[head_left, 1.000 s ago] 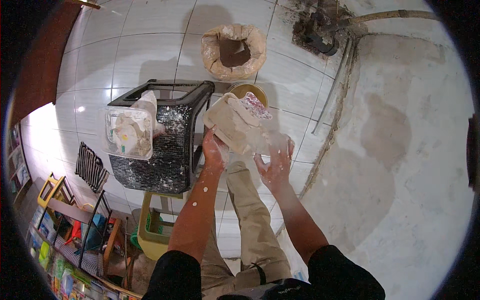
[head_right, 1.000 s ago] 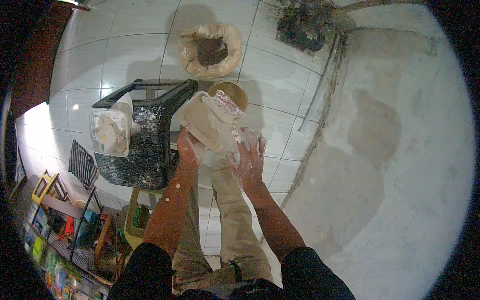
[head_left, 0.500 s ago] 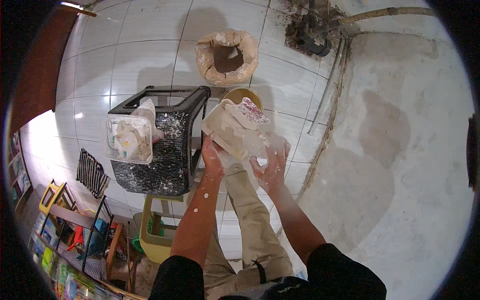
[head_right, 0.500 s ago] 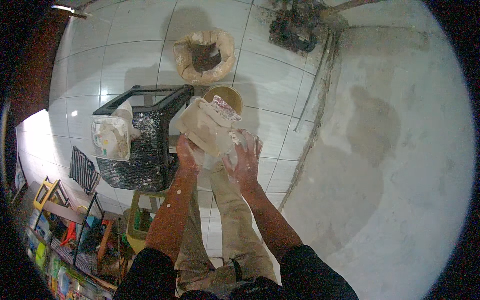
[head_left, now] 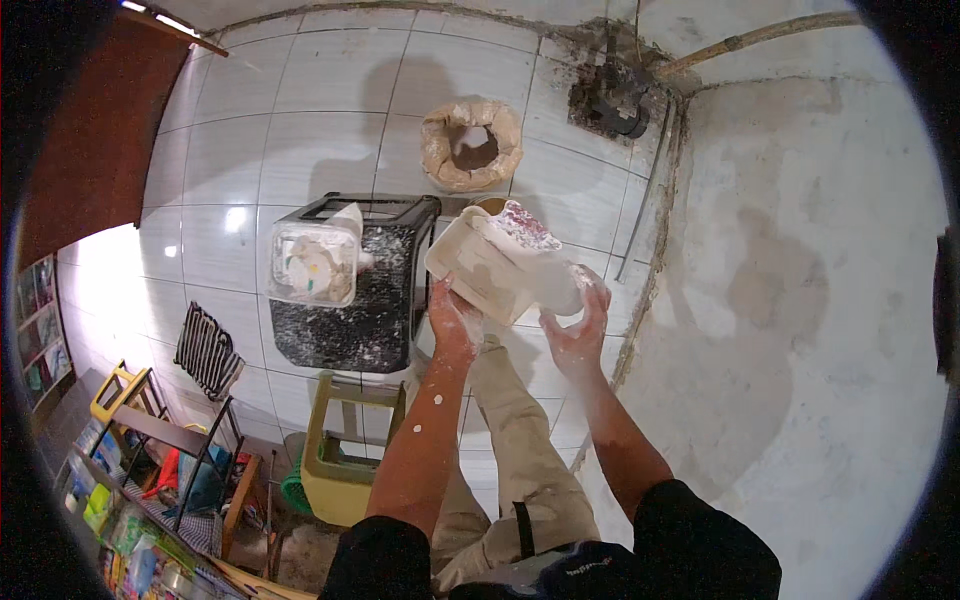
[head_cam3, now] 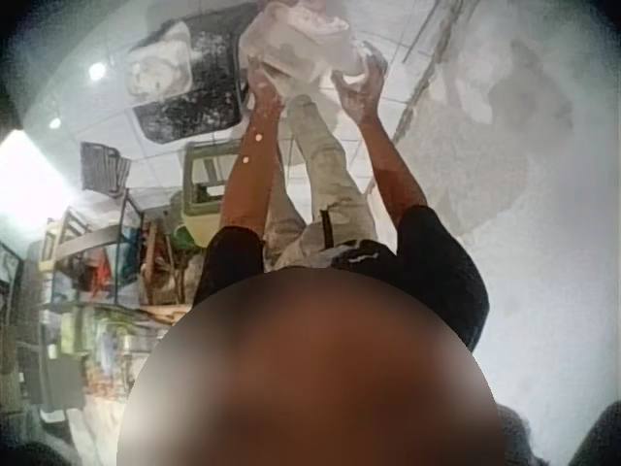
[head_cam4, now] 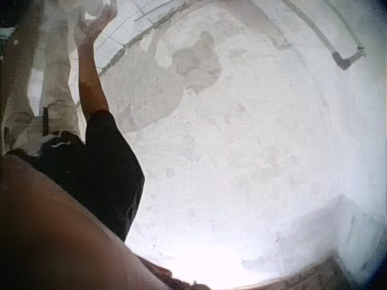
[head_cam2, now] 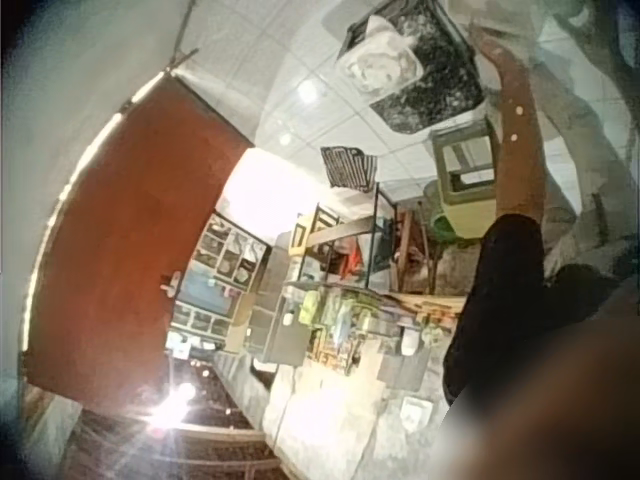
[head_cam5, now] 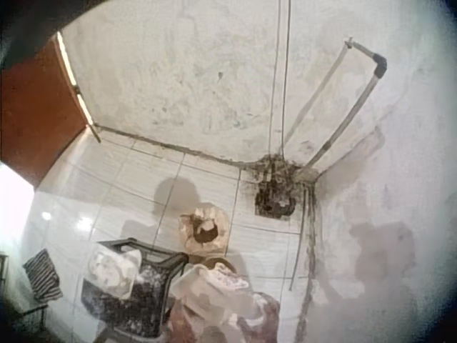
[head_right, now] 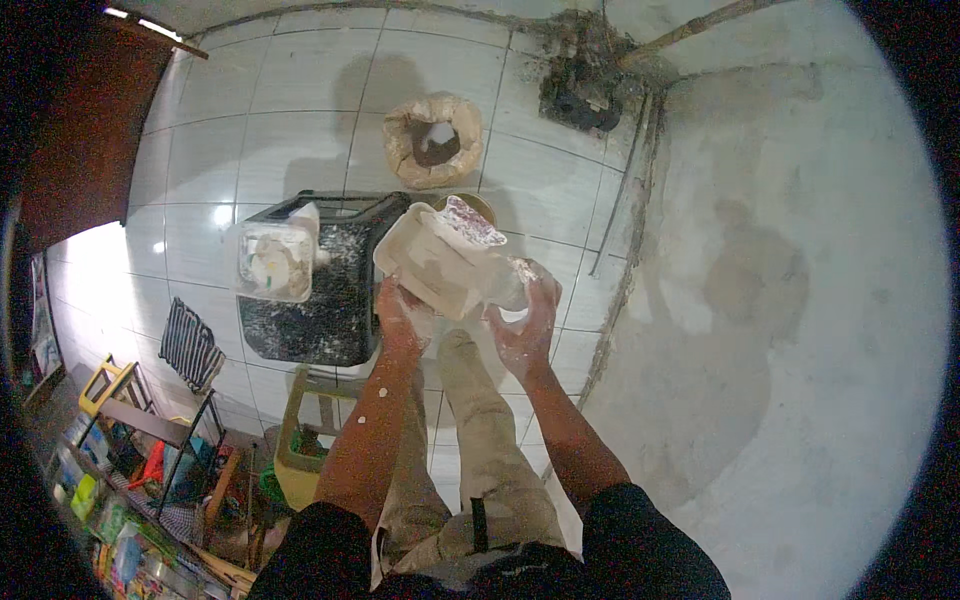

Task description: Applying plaster to a ceiling and wall area around a pipe using a putty knife.

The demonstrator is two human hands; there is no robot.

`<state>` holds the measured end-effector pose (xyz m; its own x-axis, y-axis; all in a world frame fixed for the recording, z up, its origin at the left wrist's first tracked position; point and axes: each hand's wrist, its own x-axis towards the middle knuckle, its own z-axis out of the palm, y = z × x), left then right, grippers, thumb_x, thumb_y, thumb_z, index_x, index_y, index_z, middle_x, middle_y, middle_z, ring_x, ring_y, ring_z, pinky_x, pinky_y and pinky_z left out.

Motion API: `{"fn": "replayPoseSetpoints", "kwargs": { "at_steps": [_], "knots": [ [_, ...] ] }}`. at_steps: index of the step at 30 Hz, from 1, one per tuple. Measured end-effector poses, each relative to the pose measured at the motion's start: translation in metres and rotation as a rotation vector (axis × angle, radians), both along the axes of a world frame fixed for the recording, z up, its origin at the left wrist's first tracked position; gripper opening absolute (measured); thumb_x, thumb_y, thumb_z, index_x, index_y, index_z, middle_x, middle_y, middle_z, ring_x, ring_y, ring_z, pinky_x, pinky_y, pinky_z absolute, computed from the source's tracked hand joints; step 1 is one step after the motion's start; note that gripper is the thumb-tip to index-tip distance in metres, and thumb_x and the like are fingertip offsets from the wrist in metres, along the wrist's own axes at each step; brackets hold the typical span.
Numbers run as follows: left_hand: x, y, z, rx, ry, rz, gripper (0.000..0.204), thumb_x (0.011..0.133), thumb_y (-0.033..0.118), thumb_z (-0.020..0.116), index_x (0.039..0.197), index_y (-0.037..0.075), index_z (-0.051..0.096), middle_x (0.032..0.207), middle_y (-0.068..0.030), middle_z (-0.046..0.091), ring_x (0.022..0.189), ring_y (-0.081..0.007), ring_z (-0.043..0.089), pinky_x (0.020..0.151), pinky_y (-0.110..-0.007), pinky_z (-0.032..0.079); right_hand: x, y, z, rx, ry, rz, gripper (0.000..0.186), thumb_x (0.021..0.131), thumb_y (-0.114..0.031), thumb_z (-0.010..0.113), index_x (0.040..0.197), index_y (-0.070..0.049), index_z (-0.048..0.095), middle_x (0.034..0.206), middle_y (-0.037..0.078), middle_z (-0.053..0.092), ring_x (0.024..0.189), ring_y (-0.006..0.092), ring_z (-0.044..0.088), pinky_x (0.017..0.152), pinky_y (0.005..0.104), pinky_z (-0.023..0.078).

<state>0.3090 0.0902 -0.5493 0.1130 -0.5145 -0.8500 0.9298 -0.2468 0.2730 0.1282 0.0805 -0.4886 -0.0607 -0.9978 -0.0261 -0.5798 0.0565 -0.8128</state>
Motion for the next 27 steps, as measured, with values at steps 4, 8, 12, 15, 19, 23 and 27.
{"fn": "replayPoseSetpoints", "kwargs": {
  "at_steps": [4,8,12,15,19,23,27],
  "knots": [
    [0.014,0.007,0.035,-0.083,-0.050,-0.009,0.052,0.090,0.023,0.051,0.137,0.008,0.037,0.135,-0.0118,0.045,0.123,-0.0302,0.045,0.103,-0.047,0.036,0.014,0.009,0.045,0.140,0.090,-0.017,0.064,0.062,-0.004,0.073,0.121,-0.001,0.050,0.124,0.019,0.049,0.114,0.0380,0.043,0.097,0.0470,0.036],
    [0.036,0.018,0.069,-0.138,-0.132,-0.002,0.053,0.091,0.023,0.051,0.139,0.007,0.034,0.136,-0.0128,0.043,0.124,-0.0316,0.044,0.104,-0.048,0.036,0.037,0.018,0.075,0.049,0.133,0.056,0.062,0.062,-0.004,0.072,0.120,-0.001,0.051,0.126,0.019,0.047,0.115,0.0385,0.042,0.098,0.0483,0.035],
    [0.062,0.029,0.098,-0.227,-0.166,0.009,0.054,0.092,0.022,0.050,0.140,0.007,0.032,0.137,-0.0126,0.042,0.126,-0.0312,0.042,0.105,-0.048,0.035,0.060,0.044,0.068,-0.135,0.251,0.141,0.058,0.064,-0.009,0.071,0.118,-0.002,0.054,0.130,0.019,0.044,0.117,0.0381,0.041,0.101,0.0490,0.032],
    [0.088,0.045,0.106,-0.221,-0.180,0.045,0.053,0.093,0.021,0.049,0.141,0.008,0.031,0.138,-0.0123,0.041,0.128,-0.0314,0.040,0.106,-0.048,0.034,0.089,0.049,0.084,-0.177,0.242,0.222,0.058,0.063,-0.009,0.072,0.117,-0.004,0.053,0.131,0.020,0.044,0.118,0.0392,0.041,0.100,0.0518,0.031],
    [0.110,0.058,0.125,-0.192,-0.181,0.095,0.052,0.093,0.022,0.048,0.141,0.007,0.032,0.139,-0.0132,0.040,0.127,-0.0323,0.041,0.106,-0.050,0.034,0.115,0.048,0.101,0.041,0.187,0.299,0.060,0.061,-0.007,0.074,0.118,-0.006,0.052,0.131,0.019,0.044,0.116,0.0388,0.042,0.098,0.0524,0.033],
    [0.138,0.074,0.128,-0.153,-0.195,0.125,0.051,0.094,0.023,0.045,0.141,0.010,0.032,0.138,-0.0120,0.043,0.124,-0.0305,0.045,0.103,-0.047,0.038,0.139,0.049,0.104,-0.001,0.166,0.337,0.062,0.060,-0.009,0.074,0.118,-0.005,0.053,0.128,0.018,0.046,0.115,0.0377,0.041,0.097,0.0492,0.034],
    [0.172,0.092,0.137,-0.041,-0.270,0.108,0.049,0.095,0.025,0.045,0.140,0.009,0.034,0.137,-0.0134,0.044,0.123,-0.0310,0.046,0.101,-0.047,0.040,0.157,0.056,0.085,0.021,-0.061,0.270,0.070,0.064,-0.010,0.077,0.126,-0.002,0.046,0.122,0.021,0.049,0.110,0.0378,0.048,0.094,0.0470,0.040]
  ]
}}
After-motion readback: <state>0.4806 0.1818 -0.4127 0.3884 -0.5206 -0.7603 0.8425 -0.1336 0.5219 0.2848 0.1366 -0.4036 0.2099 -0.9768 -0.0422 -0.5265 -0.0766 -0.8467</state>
